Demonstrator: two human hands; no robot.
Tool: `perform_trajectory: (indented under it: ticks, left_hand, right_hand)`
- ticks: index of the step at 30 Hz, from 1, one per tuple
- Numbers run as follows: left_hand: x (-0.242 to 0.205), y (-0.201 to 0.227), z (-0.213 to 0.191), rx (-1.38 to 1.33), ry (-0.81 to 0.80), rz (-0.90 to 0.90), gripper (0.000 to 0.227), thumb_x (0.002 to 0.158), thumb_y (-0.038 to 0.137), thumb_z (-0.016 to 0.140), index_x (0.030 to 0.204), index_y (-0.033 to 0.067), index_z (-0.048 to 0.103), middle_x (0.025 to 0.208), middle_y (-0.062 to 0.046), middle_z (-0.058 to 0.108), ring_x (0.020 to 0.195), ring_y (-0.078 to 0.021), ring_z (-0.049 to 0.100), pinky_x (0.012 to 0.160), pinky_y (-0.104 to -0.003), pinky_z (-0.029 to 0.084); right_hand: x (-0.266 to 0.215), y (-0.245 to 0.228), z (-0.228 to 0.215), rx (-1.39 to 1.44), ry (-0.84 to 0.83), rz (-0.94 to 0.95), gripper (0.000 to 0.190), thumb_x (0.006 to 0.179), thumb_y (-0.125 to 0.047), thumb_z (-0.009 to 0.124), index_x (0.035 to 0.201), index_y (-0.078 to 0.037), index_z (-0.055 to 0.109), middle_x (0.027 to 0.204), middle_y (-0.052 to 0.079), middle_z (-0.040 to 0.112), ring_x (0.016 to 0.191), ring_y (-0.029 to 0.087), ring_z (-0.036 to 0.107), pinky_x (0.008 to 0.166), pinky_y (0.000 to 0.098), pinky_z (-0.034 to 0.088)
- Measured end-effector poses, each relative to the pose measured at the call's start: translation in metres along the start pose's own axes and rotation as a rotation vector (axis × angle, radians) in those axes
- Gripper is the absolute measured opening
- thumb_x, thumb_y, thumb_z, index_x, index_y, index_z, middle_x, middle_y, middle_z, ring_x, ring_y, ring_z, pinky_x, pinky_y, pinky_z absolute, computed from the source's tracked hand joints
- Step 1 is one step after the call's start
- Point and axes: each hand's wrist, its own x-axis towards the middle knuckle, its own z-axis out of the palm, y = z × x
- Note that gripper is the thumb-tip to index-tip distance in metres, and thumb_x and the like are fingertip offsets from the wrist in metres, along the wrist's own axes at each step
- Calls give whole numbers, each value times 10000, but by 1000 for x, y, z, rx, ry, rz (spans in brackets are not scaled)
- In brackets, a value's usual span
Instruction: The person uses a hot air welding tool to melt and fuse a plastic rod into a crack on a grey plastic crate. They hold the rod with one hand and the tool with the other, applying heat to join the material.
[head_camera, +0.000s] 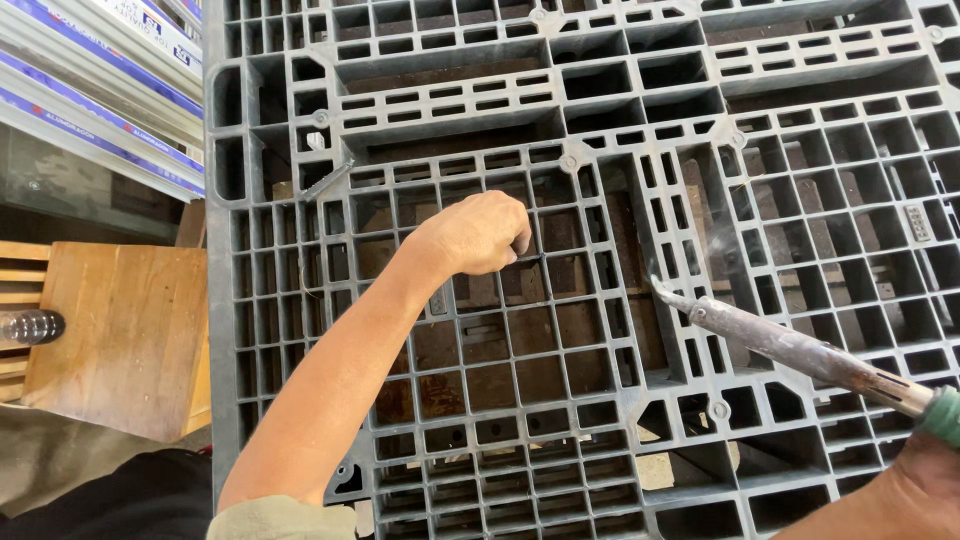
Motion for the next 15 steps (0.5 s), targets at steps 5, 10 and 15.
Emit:
perform_trajectory:
  ticks: [5,10,15]
  left_hand:
    - [4,5,3,39,0,-11,195,810,-4,728,951,109,802,1034,-77,755,971,-266,720,850,-395,589]
    - [8,7,8,49,28,-25,207,797,-56,710,881,111,798,985,-64,763,922,-276,730,788,-400,601]
    - [7,5,12,61,61,7,153,802,-18,735,878,103,790,1006,-66,754,955,-285,721,821,-403,590]
  right_hand:
    - [4,1,-5,-11,36,10,104,1098,-153,589,1056,-79,528,839,85,599,688,171,610,706,355,591]
    - [9,7,-8,-16,55,29,100,1095,-147,590,1059,-78,526,838,87,599,685,174,611,702,358,591]
    - [14,15,-17,-9,81,39,97,1092,-140,592,1062,-77,525,837,89,599,681,178,612,699,360,591]
